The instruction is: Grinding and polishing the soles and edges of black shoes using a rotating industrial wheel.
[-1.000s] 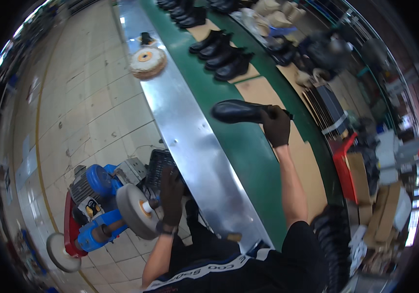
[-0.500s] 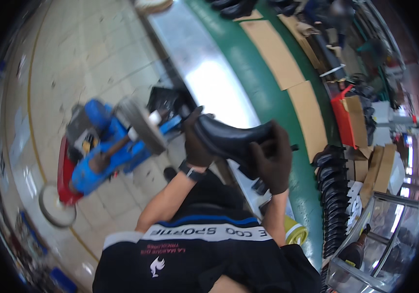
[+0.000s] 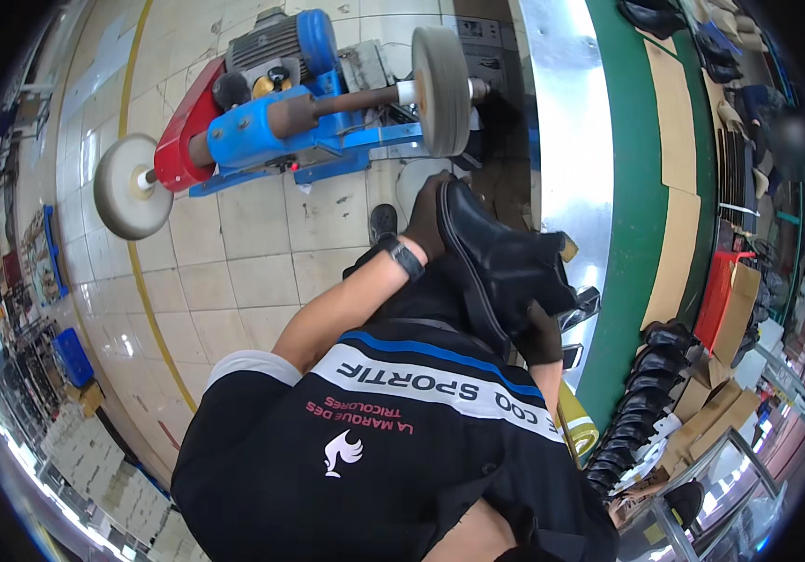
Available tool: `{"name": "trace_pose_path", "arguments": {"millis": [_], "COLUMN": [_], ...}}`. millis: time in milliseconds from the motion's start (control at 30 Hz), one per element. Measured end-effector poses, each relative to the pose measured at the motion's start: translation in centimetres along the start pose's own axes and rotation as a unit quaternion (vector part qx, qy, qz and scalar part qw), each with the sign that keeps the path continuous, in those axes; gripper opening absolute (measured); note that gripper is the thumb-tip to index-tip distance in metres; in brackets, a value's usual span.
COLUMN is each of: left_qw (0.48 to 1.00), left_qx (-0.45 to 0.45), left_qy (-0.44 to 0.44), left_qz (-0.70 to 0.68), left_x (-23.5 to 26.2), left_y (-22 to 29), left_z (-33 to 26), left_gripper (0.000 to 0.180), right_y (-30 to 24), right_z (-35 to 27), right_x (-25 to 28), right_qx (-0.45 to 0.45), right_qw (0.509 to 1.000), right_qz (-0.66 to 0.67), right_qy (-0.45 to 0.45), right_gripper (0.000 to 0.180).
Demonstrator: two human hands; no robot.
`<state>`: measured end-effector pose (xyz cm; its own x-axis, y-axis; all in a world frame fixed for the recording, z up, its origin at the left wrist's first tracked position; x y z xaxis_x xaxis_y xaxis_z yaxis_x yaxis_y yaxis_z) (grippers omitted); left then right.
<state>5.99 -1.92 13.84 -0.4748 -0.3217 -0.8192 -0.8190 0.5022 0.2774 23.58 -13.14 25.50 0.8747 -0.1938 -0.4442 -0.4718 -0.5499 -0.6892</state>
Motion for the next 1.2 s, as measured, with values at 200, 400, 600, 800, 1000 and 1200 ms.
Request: {"name": "trace_pose_path", "arguments": {"millis": [200,400,600,800,1000,1200], "left_qw": [0.874,0.979,0.995,0.985,0.958,0.99], "left_qx": [-0.217,0.04,0.034,0.05,0.096,0.057], "left_qy": [-0.033,0.082,0.077,-0.01,-0.088,0.002], "left_qz": [0.433,-0.183,-0.06,-0.163,-0.254,-0.127], "left_x": [-0.9,3.6,5.1,7.4,2.1,4.9], "left_y": [4.5,2.9,4.4,1.8,2.1,1.9], "left_z": [1.6,7.3,10.5,9.3,2.8,2.4], "left_gripper": [0.037,0.07,0.076,0.078,0.071,0.072], "right_y": [2.9,3.2,5.1,6.5,1.3,-2.5], "right_z": [7.7,13.5,17.3,14.3,9.0,8.2], "right_x": [-0.8,-5.3,-6.3,-1.4,-1.3,-5.6], "right_qx": [-0.081,-0.209,-0.253,-0.21,-0.03,0.155], "right_qw": [0.997,0.963,0.948,0.975,0.926,0.778], "right_qz": [0.005,0.165,0.188,0.063,-0.374,-0.585], "right_qy": [0.002,-0.031,-0.031,0.033,-0.042,-0.166], "right_gripper": [0.038,0.034,0.042,0.035,0.051,0.069]}}
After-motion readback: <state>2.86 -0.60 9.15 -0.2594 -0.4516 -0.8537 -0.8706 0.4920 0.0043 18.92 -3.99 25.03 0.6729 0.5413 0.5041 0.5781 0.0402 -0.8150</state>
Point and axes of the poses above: each hand's wrist, its own z-axis towards the middle knuckle, its own x-axis out of the back of the hand, y = z × x, the point moved 4 cm from there along z, towards the middle knuckle, and after that the axes turned 1 degree about z, right-handed, at the moved point
